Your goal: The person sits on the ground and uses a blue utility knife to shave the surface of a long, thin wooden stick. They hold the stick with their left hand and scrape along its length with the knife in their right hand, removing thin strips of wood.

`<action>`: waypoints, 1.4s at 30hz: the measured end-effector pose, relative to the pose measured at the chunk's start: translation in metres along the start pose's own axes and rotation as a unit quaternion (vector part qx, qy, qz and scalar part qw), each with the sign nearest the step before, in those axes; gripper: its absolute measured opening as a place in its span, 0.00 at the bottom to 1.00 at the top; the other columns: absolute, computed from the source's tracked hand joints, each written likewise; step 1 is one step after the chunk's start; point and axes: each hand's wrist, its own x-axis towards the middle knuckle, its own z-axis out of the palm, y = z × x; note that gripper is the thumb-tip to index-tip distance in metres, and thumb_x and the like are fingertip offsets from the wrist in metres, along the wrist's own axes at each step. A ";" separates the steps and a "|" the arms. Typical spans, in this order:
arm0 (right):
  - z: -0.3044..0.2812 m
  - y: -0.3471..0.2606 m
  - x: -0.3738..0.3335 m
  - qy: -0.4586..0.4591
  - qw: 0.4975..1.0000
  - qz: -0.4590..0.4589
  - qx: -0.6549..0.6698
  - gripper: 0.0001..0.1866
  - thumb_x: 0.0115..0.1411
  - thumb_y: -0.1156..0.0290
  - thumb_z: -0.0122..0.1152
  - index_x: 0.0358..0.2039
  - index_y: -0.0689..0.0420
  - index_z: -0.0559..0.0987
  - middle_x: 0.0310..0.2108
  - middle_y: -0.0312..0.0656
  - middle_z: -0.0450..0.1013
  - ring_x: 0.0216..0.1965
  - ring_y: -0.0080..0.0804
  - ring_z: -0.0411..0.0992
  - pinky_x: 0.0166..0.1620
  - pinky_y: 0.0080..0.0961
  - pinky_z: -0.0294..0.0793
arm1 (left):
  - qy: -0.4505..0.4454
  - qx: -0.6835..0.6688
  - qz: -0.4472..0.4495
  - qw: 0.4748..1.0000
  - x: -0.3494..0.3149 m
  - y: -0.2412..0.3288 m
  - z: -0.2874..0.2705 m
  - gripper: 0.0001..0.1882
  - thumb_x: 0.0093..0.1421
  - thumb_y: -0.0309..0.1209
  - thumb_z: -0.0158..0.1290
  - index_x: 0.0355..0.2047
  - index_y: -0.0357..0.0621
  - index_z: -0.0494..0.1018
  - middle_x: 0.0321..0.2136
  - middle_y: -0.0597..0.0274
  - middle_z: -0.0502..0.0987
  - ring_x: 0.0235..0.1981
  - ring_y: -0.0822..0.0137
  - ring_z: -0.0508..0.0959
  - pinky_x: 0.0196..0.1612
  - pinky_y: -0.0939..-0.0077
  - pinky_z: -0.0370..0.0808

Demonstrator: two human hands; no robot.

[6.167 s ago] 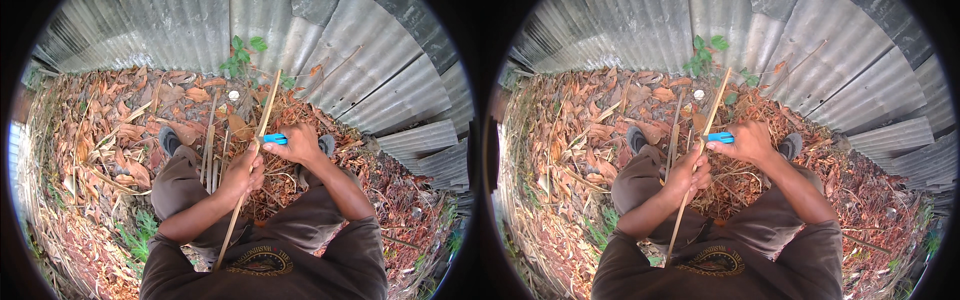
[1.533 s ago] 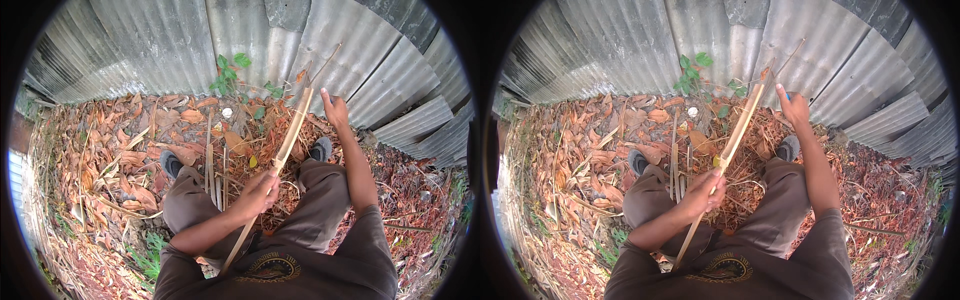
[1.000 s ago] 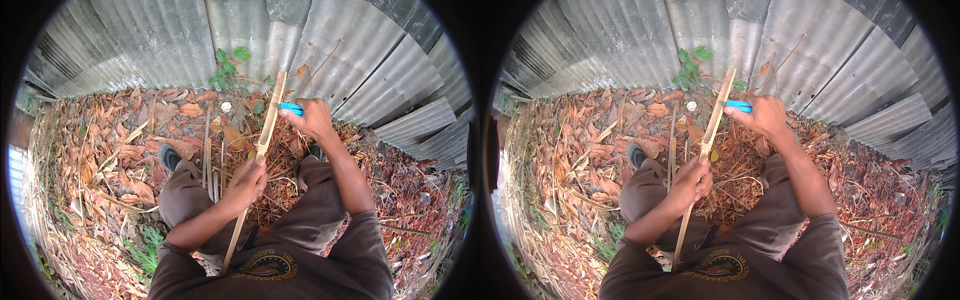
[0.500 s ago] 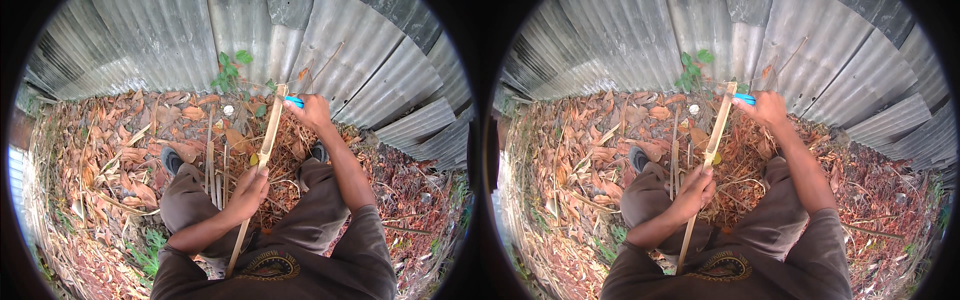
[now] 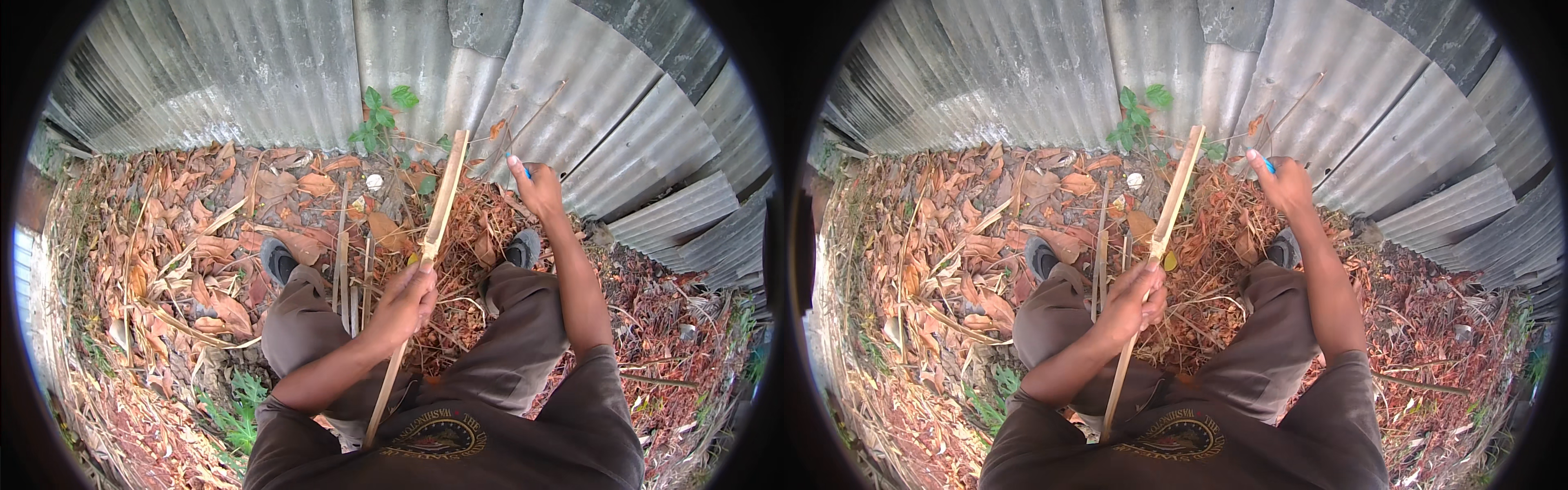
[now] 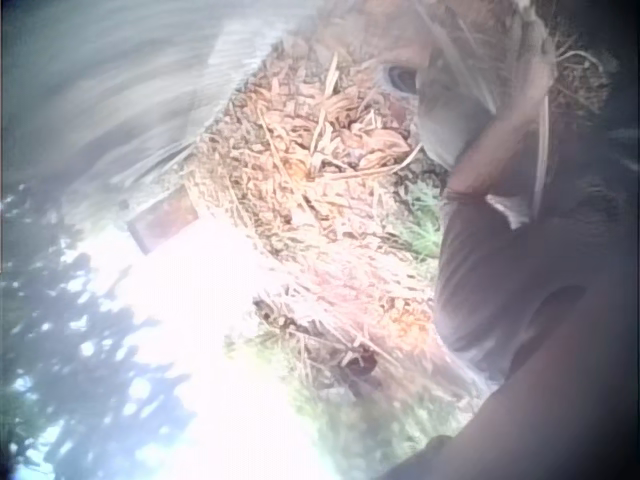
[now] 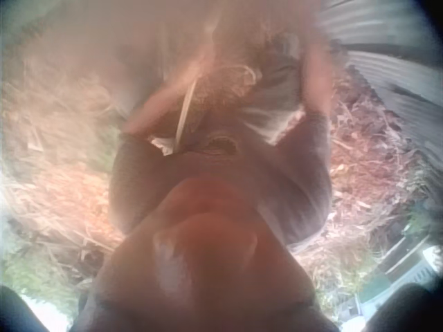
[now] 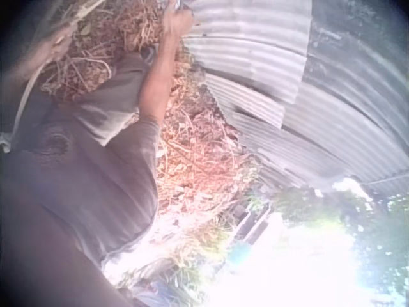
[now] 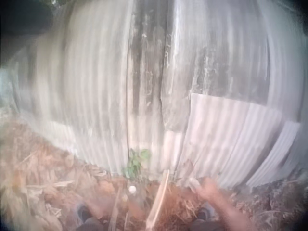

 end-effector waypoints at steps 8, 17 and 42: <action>0.030 -0.062 -0.079 -0.036 0.941 -0.332 0.059 0.36 0.47 0.30 0.57 0.13 0.56 0.72 0.08 0.42 0.61 0.13 0.46 0.65 0.20 0.40 0.63 | 0.003 -0.032 0.021 0.999 0.004 0.012 -0.001 0.18 0.71 0.46 0.36 0.29 0.49 0.59 0.13 0.73 0.57 0.12 0.79 0.56 0.18 0.81 0.58; 0.034 -0.059 -0.062 0.043 0.945 -0.323 0.009 0.35 0.48 0.33 0.59 0.15 0.58 0.76 0.08 0.44 0.64 0.14 0.46 0.68 0.21 0.41 0.66 | 0.001 -0.071 -0.006 0.997 0.007 0.013 0.005 0.19 0.71 0.47 0.34 0.28 0.50 0.56 0.13 0.73 0.55 0.12 0.78 0.54 0.17 0.81 0.55; 0.029 -0.032 -0.016 0.054 0.984 -0.172 -0.013 0.42 0.51 0.25 0.45 0.15 0.59 0.76 0.12 0.51 0.68 0.20 0.53 0.71 0.28 0.47 0.70 | 0.009 0.058 -0.005 0.998 -0.001 0.000 0.015 0.15 0.72 0.41 0.34 0.32 0.47 0.59 0.15 0.73 0.58 0.15 0.81 0.56 0.18 0.82 0.56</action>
